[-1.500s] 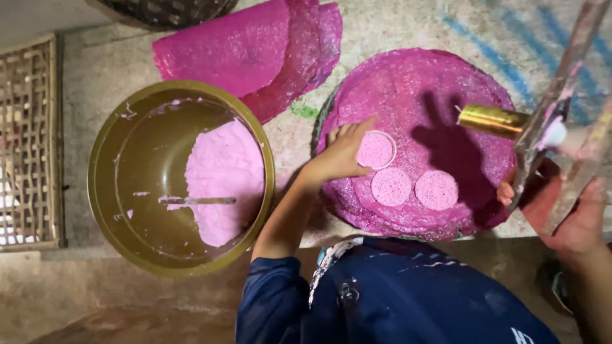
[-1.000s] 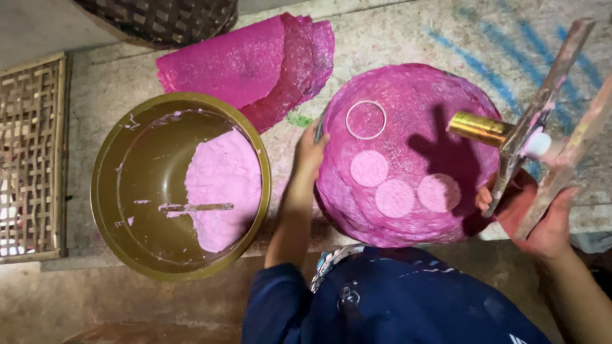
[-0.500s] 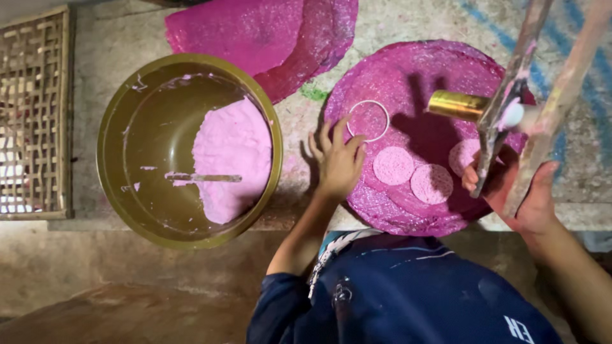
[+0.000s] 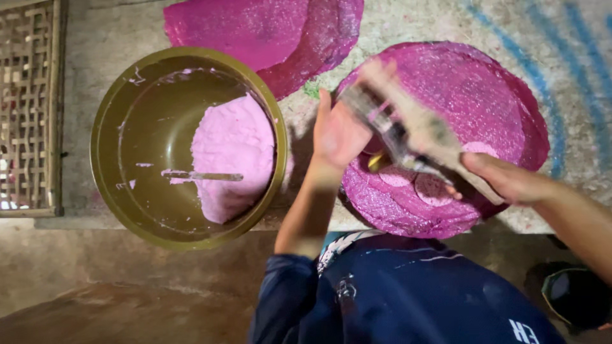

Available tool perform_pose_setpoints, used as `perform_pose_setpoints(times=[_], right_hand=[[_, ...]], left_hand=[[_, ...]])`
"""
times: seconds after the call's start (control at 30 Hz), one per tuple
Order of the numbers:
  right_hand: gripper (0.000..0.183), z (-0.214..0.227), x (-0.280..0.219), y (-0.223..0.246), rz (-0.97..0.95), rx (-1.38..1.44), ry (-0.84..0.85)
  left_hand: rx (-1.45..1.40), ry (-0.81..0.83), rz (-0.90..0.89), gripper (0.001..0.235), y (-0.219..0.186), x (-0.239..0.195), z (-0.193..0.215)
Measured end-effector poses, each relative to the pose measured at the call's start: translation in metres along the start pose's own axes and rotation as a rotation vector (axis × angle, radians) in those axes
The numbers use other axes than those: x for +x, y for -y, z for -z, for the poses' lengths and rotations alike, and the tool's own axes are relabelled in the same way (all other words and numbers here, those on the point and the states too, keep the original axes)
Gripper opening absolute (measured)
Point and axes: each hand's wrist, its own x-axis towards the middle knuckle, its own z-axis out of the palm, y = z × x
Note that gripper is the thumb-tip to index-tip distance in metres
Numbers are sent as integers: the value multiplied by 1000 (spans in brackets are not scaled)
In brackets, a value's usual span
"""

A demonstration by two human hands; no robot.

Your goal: The person scoops pink dough from a bowl and uses a wooden press to form circular pieces on a pink mat. The person repeatedly presses the dough and arranges the formed circles on the mat.

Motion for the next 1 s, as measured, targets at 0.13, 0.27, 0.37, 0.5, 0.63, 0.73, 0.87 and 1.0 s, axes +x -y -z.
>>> perform_pose_setpoints(times=[0.13, 0.27, 0.37, 0.5, 0.63, 0.73, 0.87, 1.0], right_hand=[[76, 19, 24, 50, -531, -74, -50], [81, 18, 44, 100, -435, -437, -164], [81, 0, 62, 120, -398, -670, -254], [69, -24, 71, 123, -269, -601, -288], [77, -27, 66, 123, -344, -604, -267], [77, -18, 59, 127, -427, -668, -287], [73, -12, 56, 127, -329, -846, -405], [67, -15, 63, 125, -235, -887, -493]], left_hand=[[-190, 189, -181, 71, 4, 36, -10], [-204, 26, -348, 56, -5, 47, -9], [-217, 68, -393, 50, -19, 48, -1], [-186, 54, -397, 49, -30, 39, 16], [-187, -57, -401, 46, -14, 32, 28], [-238, -114, -401, 43, 5, 40, 32], [-259, -80, -385, 37, 10, 60, 35], [-145, -18, -397, 40, -7, 76, 33]])
